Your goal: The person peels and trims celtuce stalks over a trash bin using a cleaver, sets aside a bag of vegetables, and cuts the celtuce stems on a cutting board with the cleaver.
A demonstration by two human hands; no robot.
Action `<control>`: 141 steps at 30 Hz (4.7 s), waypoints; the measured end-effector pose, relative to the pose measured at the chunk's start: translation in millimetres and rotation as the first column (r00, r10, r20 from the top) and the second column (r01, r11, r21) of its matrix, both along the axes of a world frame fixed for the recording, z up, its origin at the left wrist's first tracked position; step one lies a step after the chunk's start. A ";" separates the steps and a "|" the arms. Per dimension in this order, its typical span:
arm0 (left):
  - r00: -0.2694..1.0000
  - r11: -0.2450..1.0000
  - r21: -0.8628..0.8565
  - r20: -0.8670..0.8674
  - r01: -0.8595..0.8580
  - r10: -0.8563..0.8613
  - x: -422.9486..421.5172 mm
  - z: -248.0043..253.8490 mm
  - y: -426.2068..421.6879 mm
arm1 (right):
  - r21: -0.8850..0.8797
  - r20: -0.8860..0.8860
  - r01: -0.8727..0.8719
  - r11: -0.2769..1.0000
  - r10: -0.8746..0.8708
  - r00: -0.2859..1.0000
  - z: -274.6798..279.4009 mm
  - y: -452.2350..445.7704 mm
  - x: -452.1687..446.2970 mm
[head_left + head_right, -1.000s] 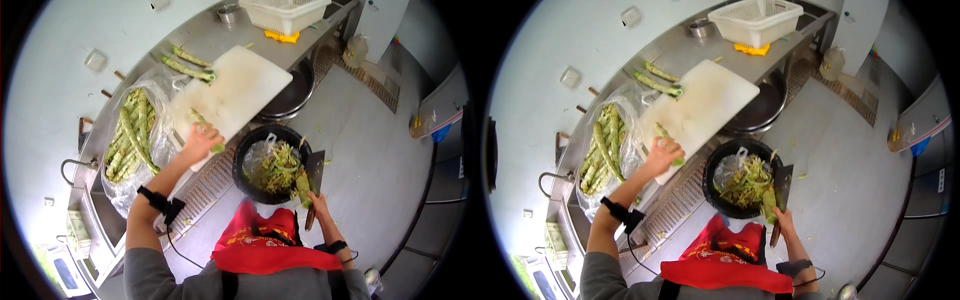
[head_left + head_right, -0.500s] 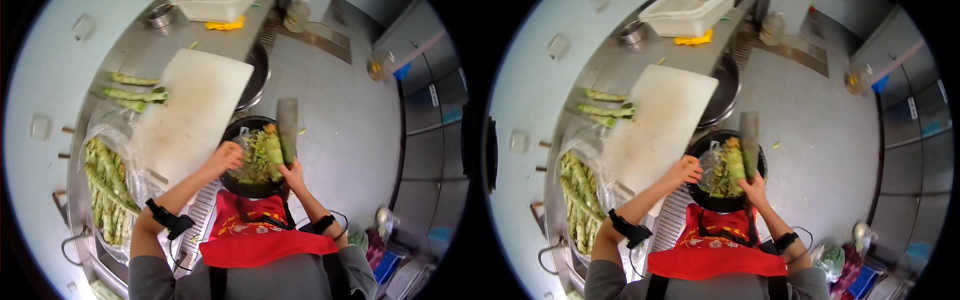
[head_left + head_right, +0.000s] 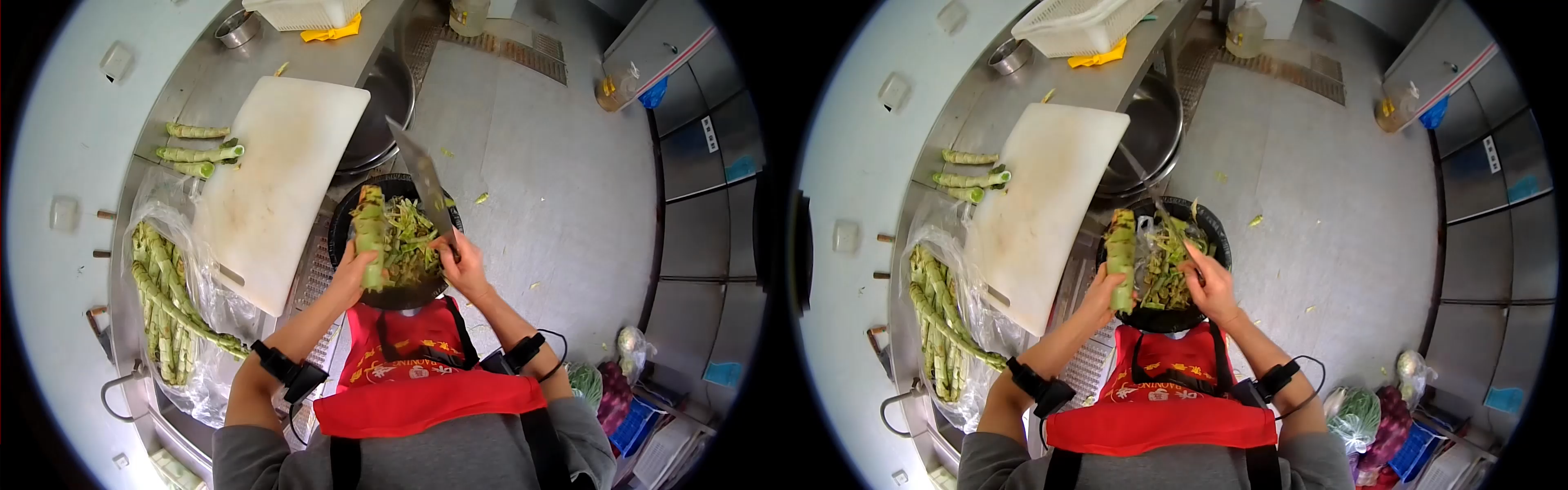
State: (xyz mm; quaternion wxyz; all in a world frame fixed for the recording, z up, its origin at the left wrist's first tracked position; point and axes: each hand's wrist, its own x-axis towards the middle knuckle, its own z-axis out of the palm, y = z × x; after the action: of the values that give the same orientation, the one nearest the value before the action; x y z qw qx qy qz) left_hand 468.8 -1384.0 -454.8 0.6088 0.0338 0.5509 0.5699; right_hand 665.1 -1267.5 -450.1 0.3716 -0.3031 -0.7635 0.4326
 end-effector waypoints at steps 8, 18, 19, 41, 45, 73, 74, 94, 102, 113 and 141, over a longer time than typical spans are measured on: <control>0.903 0.971 -0.134 -0.359 0.199 -0.235 45.6 19.0 -48.6 | -0.072 0.084 -0.155 0.985 0.161 0.983 -34.7 2.2 41.0; 0.897 0.940 -0.176 0.289 -0.293 0.334 59.1 -26.2 -61.9 | -0.004 0.114 -0.380 0.925 0.378 0.919 -28.8 -34.7 39.2; 0.899 0.932 -0.181 0.259 -0.314 0.353 57.8 -30.8 -62.6 | -0.010 0.133 -0.403 0.915 0.401 0.906 -26.2 -37.9 40.8; 0.970 0.967 -0.089 -0.076 -0.239 0.233 12.5 -54.8 -82.7 | 0.289 0.291 -0.489 0.823 0.411 0.864 29.8 -82.1 32.4; 0.942 0.955 -0.064 -0.194 -0.291 0.274 6.5 -28.0 -75.0 | 0.376 0.238 -0.439 0.816 0.372 0.897 37.6 -79.1 21.5; 0.792 0.826 0.045 0.317 -0.561 0.521 -159.9 10.7 -105.1 | 0.313 0.447 -0.569 0.760 0.411 0.795 28.4 -82.6 -217.7; 0.813 0.846 0.017 0.288 -0.532 0.506 -158.4 6.8 -106.5 | 0.288 0.408 -0.554 0.781 0.423 0.809 13.4 -73.0 -220.8; 0.917 0.932 -0.006 0.176 -0.362 0.357 -167.3 -25.2 -110.7 | 0.397 0.390 -0.642 0.656 0.513 0.765 92.4 -94.3 -180.5; 0.830 0.887 0.066 0.389 -0.457 0.399 -163.2 -11.7 -97.8 | 0.385 0.402 -0.616 0.688 0.476 0.782 86.8 -92.7 -171.7; 0.752 0.761 0.155 0.367 -0.630 0.548 -140.6 17.4 -98.4 | 0.314 0.462 -0.587 0.746 0.421 0.781 41.2 -72.2 -188.1; 0.761 0.806 0.111 0.424 -0.582 0.491 -162.2 25.0 -111.0 | 0.322 0.567 -0.635 0.702 0.395 0.723 16.3 -44.9 -266.8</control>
State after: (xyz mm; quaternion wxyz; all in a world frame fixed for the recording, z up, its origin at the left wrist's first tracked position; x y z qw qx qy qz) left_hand 306.6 -1495.0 -429.8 0.5036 -0.1638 0.3388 0.7777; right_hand 398.3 -1312.4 -433.9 0.1051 -0.0564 -0.9667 0.2264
